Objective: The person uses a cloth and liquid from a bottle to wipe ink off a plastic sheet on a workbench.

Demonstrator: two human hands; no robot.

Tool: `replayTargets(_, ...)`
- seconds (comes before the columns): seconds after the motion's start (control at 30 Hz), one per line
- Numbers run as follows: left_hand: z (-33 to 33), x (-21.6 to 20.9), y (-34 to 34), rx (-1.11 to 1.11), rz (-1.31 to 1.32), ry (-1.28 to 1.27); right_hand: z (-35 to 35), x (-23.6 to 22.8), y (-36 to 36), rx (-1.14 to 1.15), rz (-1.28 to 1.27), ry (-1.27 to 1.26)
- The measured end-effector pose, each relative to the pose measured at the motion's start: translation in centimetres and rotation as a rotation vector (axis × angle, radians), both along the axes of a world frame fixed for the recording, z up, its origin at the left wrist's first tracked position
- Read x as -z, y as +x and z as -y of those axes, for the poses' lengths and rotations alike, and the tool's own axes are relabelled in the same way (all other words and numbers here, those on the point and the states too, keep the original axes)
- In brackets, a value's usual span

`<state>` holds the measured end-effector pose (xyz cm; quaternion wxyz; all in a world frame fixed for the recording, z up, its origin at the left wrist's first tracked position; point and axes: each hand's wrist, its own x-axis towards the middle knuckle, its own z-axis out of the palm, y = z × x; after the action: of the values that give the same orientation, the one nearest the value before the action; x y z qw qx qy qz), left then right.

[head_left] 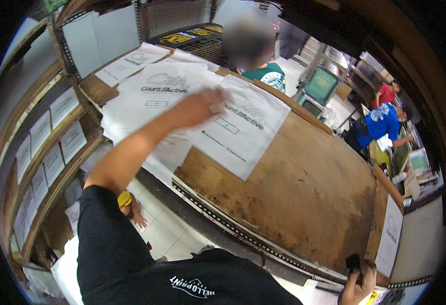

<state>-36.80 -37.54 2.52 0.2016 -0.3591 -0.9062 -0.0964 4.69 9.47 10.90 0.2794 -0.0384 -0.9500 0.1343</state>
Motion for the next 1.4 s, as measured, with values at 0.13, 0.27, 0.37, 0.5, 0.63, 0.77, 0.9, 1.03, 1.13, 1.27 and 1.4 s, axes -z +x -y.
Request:
replayTargets(0.13, -8.7, 1.7, 7.8, 0.224, 0.138, -0.203, 0.8, 1.1, -1.0, -0.044, -0.036, -0.123)
replayTargets(0.27, -10.0, 3.4, 9.2, 0.059, 0.189, -0.252, 2.0, 1.4, -1.3, -0.131, -0.130, -0.213)
replayTargets(0.37, -9.9, 4.1, 8.3, 0.115, 0.220, -0.223, 1.4, 2.4, -1.2, -0.199, -0.160, -0.235)
replayTargets(0.5, -9.5, 3.9, 6.8, 0.156, 0.269, -0.234, 1.0, 2.0, -0.7, -0.242, -0.135, -0.243)
replayTargets(0.63, -8.4, 0.3, 4.5, 0.209, 0.360, 0.050, 0.0, 1.6, -0.2, -0.290, -0.135, -0.219)
replayTargets(0.77, -14.3, -2.6, 8.2, 0.346, 0.196, -0.104, -1.2, 2.0, 0.5, -0.363, -0.139, -0.312)
replayTargets(0.9, -23.3, -1.0, 14.5, 0.322, 0.173, -0.113, -2.5, 3.1, 1.5, -0.508, -0.171, -0.431)
replayTargets(1.03, -32.4, 1.4, 18.3, 0.240, 0.361, -0.074, -5.5, 3.8, 3.2, -0.554, -0.208, -0.446)
replayTargets(1.13, -36.9, 2.9, 20.3, 0.244, 0.328, -0.107, -8.8, 4.1, 5.2, -0.518, -0.223, -0.472)
replayTargets(1.27, -41.3, 3.3, 22.3, 0.221, 0.320, -0.117, -13.4, 5.4, 8.8, -0.371, -0.224, -0.501)
replayTargets(1.4, -46.0, 2.7, 24.7, 0.161, 0.234, -0.170, -17.4, 6.9, 11.6, -0.243, -0.265, -0.745)
